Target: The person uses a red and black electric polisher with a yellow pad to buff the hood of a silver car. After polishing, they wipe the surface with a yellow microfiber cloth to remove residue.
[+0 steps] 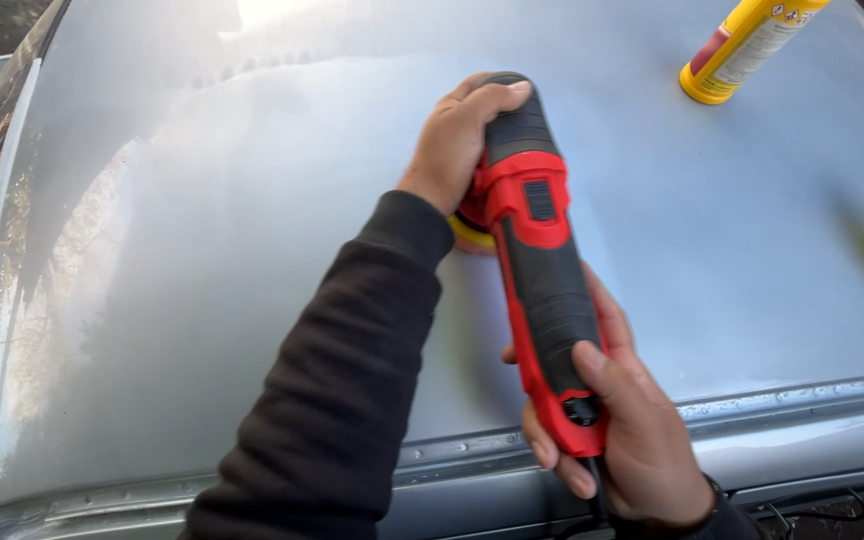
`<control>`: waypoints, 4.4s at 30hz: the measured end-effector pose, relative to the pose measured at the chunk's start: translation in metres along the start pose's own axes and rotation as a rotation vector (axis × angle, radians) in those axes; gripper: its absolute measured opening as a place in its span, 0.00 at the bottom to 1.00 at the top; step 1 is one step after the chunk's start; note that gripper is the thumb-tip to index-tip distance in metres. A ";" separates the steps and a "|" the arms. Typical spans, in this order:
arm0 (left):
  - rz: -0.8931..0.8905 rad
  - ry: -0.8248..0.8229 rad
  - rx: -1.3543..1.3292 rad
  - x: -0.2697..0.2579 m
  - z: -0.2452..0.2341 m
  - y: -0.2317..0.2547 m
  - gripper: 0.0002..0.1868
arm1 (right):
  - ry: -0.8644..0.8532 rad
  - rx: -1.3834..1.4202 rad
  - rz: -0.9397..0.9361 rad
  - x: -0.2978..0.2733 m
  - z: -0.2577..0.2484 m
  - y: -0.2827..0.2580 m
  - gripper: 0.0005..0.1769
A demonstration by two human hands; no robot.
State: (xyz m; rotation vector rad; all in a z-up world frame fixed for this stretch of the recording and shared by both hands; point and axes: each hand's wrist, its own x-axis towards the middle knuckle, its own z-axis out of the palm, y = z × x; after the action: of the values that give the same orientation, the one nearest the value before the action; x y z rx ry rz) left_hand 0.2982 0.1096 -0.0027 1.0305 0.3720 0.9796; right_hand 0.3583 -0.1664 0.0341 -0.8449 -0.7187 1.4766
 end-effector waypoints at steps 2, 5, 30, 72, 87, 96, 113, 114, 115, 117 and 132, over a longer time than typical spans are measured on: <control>-0.024 -0.016 0.004 0.016 0.017 -0.014 0.24 | 0.047 -0.060 -0.064 0.002 -0.009 -0.009 0.41; 0.014 -0.061 0.012 0.047 0.025 -0.033 0.25 | 0.086 -0.113 -0.102 0.015 -0.013 -0.024 0.38; -0.038 0.235 -0.115 -0.062 -0.205 0.133 0.20 | -0.249 0.039 0.299 0.138 0.114 0.056 0.43; 0.049 -0.055 -0.085 0.155 -0.046 -0.020 0.15 | 0.151 -0.260 0.072 0.096 -0.021 -0.058 0.34; -0.047 0.039 0.112 0.051 0.032 -0.022 0.27 | 0.195 -0.264 0.049 -0.006 -0.049 -0.044 0.35; -0.005 0.012 0.044 -0.022 0.053 -0.026 0.22 | 0.066 -0.172 0.028 -0.076 -0.061 -0.020 0.36; -0.078 0.041 -0.017 -0.135 0.087 -0.021 0.14 | 0.028 -0.056 0.220 -0.172 -0.082 0.013 0.52; -0.075 0.047 -0.013 -0.141 0.086 -0.022 0.14 | 0.021 -0.055 0.222 -0.175 -0.085 0.016 0.52; -0.061 0.039 -0.019 -0.147 0.084 -0.024 0.14 | -0.004 -0.056 0.250 -0.177 -0.088 0.018 0.55; -0.046 0.033 -0.020 -0.155 0.083 -0.021 0.14 | -0.034 -0.055 0.276 -0.183 -0.094 0.024 0.57; 0.023 0.187 -0.007 -0.194 0.055 -0.003 0.14 | -0.215 -0.060 0.339 -0.164 -0.095 0.035 0.62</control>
State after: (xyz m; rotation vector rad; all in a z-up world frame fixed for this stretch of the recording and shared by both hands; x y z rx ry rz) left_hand 0.2314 -0.0806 -0.0103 0.9410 0.5118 1.1012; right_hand 0.4204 -0.3370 -0.0318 -0.8929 -0.8099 1.8780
